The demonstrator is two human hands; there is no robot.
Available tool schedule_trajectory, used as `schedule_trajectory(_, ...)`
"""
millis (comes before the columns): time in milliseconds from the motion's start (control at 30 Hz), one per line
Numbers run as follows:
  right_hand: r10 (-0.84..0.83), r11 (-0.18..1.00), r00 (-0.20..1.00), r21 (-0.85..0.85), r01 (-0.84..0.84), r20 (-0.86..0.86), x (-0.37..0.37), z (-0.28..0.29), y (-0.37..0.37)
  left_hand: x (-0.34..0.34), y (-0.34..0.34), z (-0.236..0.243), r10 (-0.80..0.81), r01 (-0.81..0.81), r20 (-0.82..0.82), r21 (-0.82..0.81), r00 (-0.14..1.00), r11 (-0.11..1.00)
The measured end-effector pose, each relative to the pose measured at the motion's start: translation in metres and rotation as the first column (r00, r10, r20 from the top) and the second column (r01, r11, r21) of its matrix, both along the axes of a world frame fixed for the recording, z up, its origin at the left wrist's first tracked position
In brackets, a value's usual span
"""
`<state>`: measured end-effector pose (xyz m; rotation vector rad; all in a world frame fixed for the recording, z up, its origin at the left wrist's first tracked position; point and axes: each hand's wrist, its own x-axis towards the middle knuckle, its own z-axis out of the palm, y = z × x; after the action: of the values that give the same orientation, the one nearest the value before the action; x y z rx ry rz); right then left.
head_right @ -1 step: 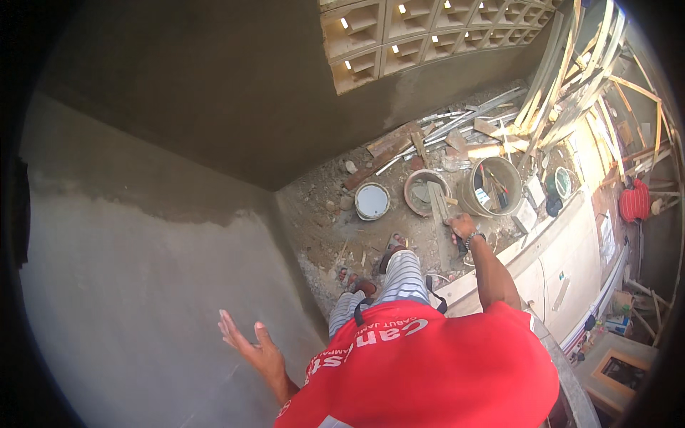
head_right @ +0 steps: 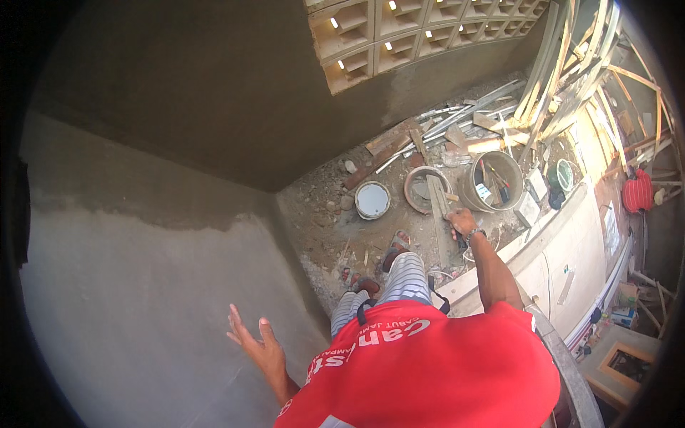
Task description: The person applies and smooths plaster onto a wall using a trowel and a float. They repeatedly scoop material from a bucket, spread it on the wall, and smooth the surface to create an even finish.
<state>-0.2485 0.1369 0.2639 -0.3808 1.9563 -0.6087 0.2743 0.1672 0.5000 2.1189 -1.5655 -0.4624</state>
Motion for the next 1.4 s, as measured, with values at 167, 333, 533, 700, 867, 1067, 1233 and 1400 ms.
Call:
schedule_trajectory(167, -0.164, 0.967, 0.979, -0.178, 0.185, 0.125, 0.020, -0.010, -0.021, -0.041, -0.058, 0.001, -0.342, 0.342, -0.050, 0.278, 0.938, 0.898)
schedule_trajectory(333, -0.241, 0.926, 0.901, -0.191, 0.324, 0.361, 0.060, -0.037, -0.046, -0.109, -0.116, -0.013, -0.658, 0.643, -0.063, 0.298, 0.750, 0.705)
schedule_trajectory(533, -0.337, 0.856, 0.722, -0.123, 0.502, 0.604, 0.147, -0.119, -0.097, -0.146, -0.231, -0.061, -0.755, 0.761, 0.202, 0.059, 0.624, 0.646)
schedule_trajectory(700, -0.471, 0.668, 0.514, -0.089, 0.738, 0.717, 0.209, -0.257, -0.172, -0.145, -0.359, -0.176, -0.437, 0.663, 0.629, -0.172, 0.643, 0.729)
schedule_trajectory(867, -0.442, 0.468, 0.368, -0.139, 0.873, 0.818, 0.231, -0.377, -0.307, -0.083, -0.521, -0.279, 0.054, 0.669, 0.804, -0.529, 0.593, 0.523)
schedule_trajectory(1067, -0.362, 0.263, 0.342, -0.257, 0.930, 0.867, 0.189, -0.468, -0.439, -0.050, -0.594, -0.322, 0.447, 0.690, 0.704, -0.687, 0.552, 0.228)
schedule_trajectory(1233, -0.304, 0.277, 0.527, -0.455, 0.846, 0.794, 0.240, -0.483, -0.473, -0.043, -0.605, -0.314, 0.578, 0.722, 0.626, -0.686, 0.523, 0.091)
schedule_trajectory(1400, -0.458, 0.101, 0.716, -0.770, 0.630, 0.526, 0.250, -0.508, -0.490, -0.041, -0.611, -0.310, 0.586, 0.742, 0.630, -0.667, 0.510, 0.071)
